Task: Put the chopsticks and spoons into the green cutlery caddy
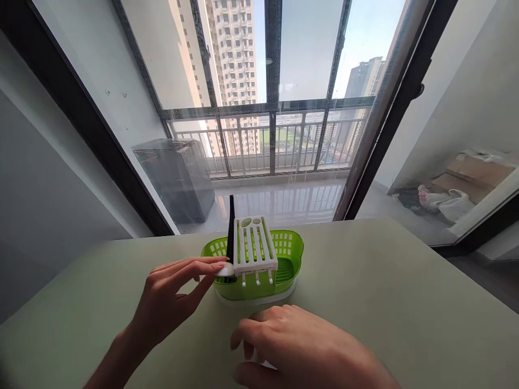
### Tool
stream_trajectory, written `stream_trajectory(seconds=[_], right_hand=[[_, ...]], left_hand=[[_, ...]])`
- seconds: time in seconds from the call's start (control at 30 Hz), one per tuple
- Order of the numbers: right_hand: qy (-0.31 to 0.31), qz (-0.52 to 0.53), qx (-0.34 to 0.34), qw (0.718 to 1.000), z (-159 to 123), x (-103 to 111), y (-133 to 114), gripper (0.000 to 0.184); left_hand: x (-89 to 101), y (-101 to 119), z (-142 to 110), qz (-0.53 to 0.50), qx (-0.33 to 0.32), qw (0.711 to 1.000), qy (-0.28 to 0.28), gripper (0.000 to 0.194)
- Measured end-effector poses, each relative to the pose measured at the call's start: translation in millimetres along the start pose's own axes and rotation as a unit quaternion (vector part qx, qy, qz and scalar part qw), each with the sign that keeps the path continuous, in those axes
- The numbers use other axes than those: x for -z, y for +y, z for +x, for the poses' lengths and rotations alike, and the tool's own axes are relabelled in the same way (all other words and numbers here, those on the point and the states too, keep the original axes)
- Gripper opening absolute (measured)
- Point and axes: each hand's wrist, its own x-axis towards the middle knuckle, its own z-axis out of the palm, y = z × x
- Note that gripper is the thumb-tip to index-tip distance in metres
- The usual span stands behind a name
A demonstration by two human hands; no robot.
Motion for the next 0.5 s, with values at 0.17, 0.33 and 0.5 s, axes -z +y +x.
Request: stream_trajectory(seconds=[0.17, 0.33, 0.5], right_hand=[[0.015, -0.018, -0.008, 1.000, -2.0, -1.5, 0.8, 0.021], [0.027, -0.021, -0.005, 0.999, -4.1, -2.7, 6.2, 0.020], [0.022, -0.024, -0.004, 0.999, -4.7, -3.2, 8.6, 0.017]], left_hand=[[-3.8, -8.5, -2.3, -0.010, -0.020, 0.999, -0.033, 0.012], [0.8, -12.4, -2.8, -0.029, -0.043, 0.997, -0.062, 0.015], [9.5, -11.1, -1.1, -0.031, -0.021, 0.991, -0.128, 0.016]])
